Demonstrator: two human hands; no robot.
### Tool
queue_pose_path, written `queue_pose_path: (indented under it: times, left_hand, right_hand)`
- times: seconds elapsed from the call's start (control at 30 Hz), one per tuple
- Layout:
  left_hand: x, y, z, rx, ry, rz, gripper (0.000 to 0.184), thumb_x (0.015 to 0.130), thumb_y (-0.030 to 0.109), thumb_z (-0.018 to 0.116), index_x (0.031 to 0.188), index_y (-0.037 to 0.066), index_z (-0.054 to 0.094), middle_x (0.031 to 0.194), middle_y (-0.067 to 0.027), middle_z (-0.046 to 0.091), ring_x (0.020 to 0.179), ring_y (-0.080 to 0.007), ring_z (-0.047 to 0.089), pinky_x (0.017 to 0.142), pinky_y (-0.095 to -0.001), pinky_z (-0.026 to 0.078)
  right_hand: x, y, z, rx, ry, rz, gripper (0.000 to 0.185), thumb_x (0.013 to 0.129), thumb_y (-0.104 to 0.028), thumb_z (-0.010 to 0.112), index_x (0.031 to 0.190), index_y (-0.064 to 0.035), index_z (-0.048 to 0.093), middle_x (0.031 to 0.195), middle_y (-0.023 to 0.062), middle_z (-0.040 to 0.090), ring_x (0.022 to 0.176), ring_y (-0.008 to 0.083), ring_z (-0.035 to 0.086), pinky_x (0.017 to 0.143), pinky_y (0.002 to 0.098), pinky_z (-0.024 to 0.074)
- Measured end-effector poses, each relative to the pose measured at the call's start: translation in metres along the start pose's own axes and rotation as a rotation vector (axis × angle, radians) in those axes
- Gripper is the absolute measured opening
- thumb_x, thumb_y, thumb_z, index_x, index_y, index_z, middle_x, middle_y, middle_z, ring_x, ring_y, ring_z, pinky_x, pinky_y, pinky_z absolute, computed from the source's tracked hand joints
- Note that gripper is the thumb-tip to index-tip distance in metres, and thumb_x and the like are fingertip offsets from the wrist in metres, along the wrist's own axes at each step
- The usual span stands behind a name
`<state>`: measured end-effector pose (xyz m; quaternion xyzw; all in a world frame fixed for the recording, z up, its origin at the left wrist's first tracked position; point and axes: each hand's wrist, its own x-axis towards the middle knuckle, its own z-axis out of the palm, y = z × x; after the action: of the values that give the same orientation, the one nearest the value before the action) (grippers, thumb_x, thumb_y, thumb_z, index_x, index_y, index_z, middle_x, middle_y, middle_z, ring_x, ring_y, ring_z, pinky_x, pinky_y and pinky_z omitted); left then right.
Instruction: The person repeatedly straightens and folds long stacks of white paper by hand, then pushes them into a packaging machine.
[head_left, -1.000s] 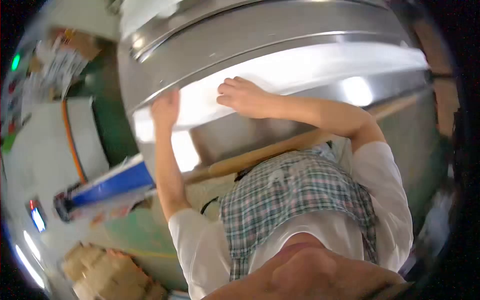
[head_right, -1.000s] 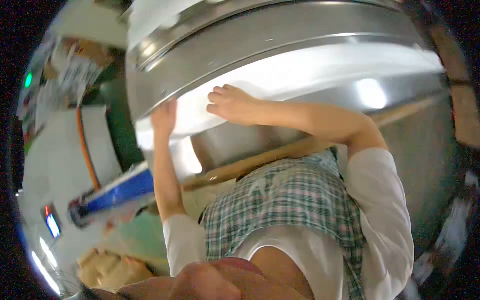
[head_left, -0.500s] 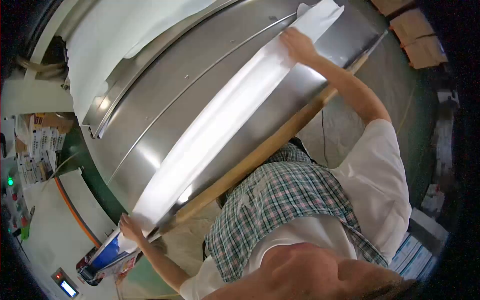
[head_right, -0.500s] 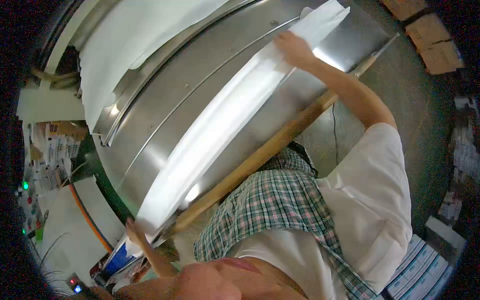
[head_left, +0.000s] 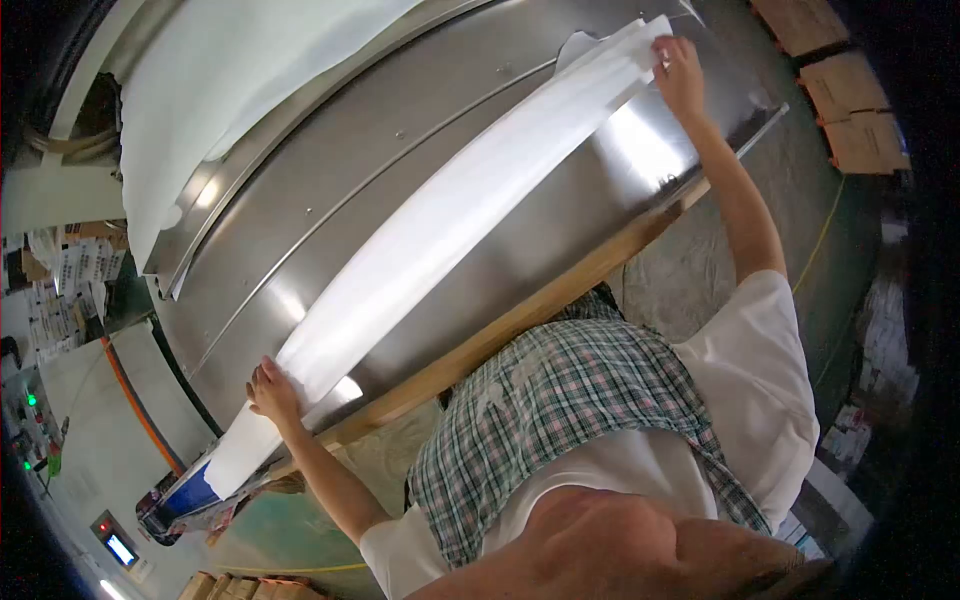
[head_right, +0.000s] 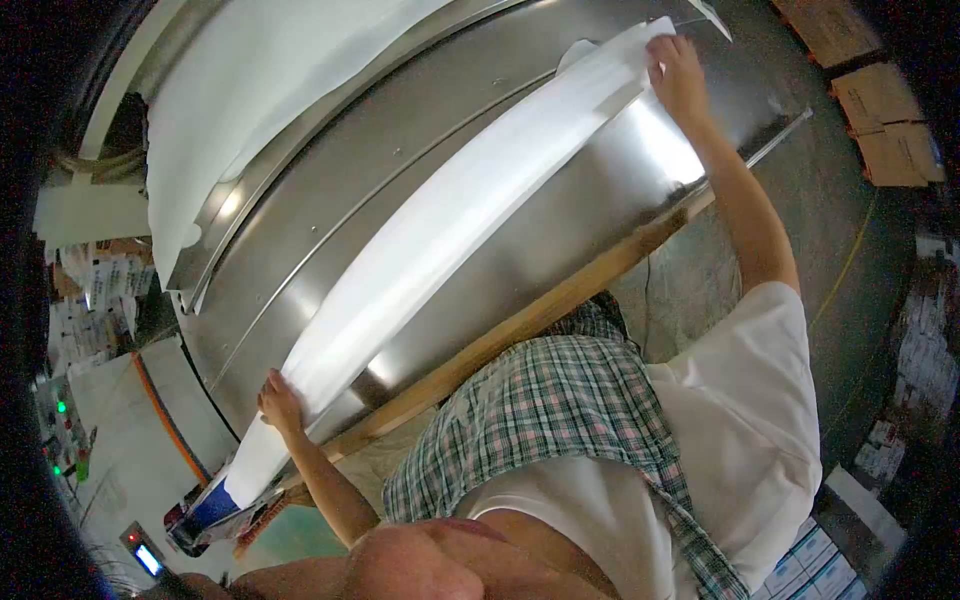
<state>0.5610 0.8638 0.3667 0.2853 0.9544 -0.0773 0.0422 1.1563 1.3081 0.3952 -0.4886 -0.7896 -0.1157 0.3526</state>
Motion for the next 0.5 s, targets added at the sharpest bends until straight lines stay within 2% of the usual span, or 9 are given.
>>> queue_pose_path:
  times: [0.1, 0.17, 0.3, 0.37, 0.4, 0.47, 0.5]
  left_hand:
    - [-0.009, 0.015, -0.008, -0.046, -0.018, -0.04, 0.057, 0.087, 0.054, 0.025, 0.116, 0.013, 0.053, 0.123, -0.0067, 0.049, 0.119, -0.0319, 0.035, 0.092, -0.0582, 0.024]
    - [-0.014, 0.026, -0.014, -0.069, -0.053, -0.065, 0.057, 0.087, 0.054, 0.024, 0.117, 0.014, 0.051, 0.125, -0.0059, 0.047, 0.121, -0.0326, 0.031, 0.093, -0.0577, 0.023]
    - [-0.018, 0.042, -0.005, -0.071, -0.015, -0.068, 0.054, 0.088, 0.053, 0.024, 0.116, 0.017, 0.053, 0.126, -0.0021, 0.046, 0.122, -0.0323, 0.03, 0.092, -0.0598, 0.022]
    - [-0.018, 0.046, 0.0, -0.039, -0.016, -0.057, 0.053, 0.088, 0.053, 0.024, 0.115, 0.019, 0.054, 0.127, -0.0019, 0.046, 0.123, -0.032, 0.03, 0.092, -0.0612, 0.021]
    - [-0.018, 0.047, 0.004, -0.042, -0.017, -0.069, 0.053, 0.088, 0.053, 0.024, 0.115, 0.019, 0.054, 0.127, -0.0019, 0.046, 0.123, -0.032, 0.03, 0.092, -0.0612, 0.021]
    - [-0.014, 0.046, 0.007, -0.046, -0.035, -0.042, 0.053, 0.088, 0.053, 0.025, 0.114, 0.017, 0.054, 0.127, -0.0021, 0.045, 0.123, -0.0319, 0.03, 0.092, -0.0628, 0.019]
    - [-0.013, 0.047, 0.009, -0.041, -0.036, -0.046, 0.053, 0.088, 0.053, 0.025, 0.114, 0.017, 0.054, 0.127, -0.0021, 0.045, 0.123, -0.0319, 0.03, 0.092, -0.0628, 0.019]
  right_hand:
    - [-0.023, 0.027, 0.011, -0.016, -0.036, -0.058, 0.019, 0.067, 0.0, 0.057, 0.086, -0.0056, 0.055, 0.092, 0.0091, 0.054, 0.089, 0.0302, 0.05, 0.077, 0.0387, 0.0425]
    - [-0.029, 0.047, 0.02, -0.037, -0.18, 0.041, 0.025, 0.067, 0.0, 0.056, 0.091, -0.0053, 0.054, 0.096, 0.0087, 0.055, 0.092, 0.0304, 0.05, 0.078, 0.0383, 0.0425]
    - [-0.016, 0.087, 0.026, -0.164, -0.32, 0.05, 0.025, 0.066, -0.001, 0.056, 0.091, -0.004, 0.054, 0.098, 0.0097, 0.055, 0.094, 0.0308, 0.05, 0.083, 0.0402, 0.0416]
    - [0.003, 0.112, 0.019, -0.248, -0.54, 0.051, 0.019, 0.076, -0.012, 0.054, 0.094, -0.0083, 0.058, 0.105, 0.0121, 0.056, 0.097, 0.0317, 0.051, 0.081, 0.0425, 0.0416]
    - [0.01, 0.116, 0.024, -0.243, -0.54, 0.039, 0.019, 0.076, -0.012, 0.054, 0.094, -0.0083, 0.058, 0.105, 0.0121, 0.056, 0.097, 0.0317, 0.051, 0.081, 0.0425, 0.0416]
    - [0.02, 0.119, 0.037, 0.362, -0.474, 0.083, 0.029, 0.082, -0.018, 0.05, 0.11, -0.0112, 0.055, 0.112, 0.0147, 0.054, 0.104, 0.0347, 0.049, 0.087, 0.0425, 0.0389]
    - [0.014, 0.134, 0.062, 0.367, -0.478, 0.084, 0.029, 0.082, -0.018, 0.05, 0.11, -0.0112, 0.055, 0.112, 0.0147, 0.054, 0.104, 0.0347, 0.049, 0.087, 0.0425, 0.0389]
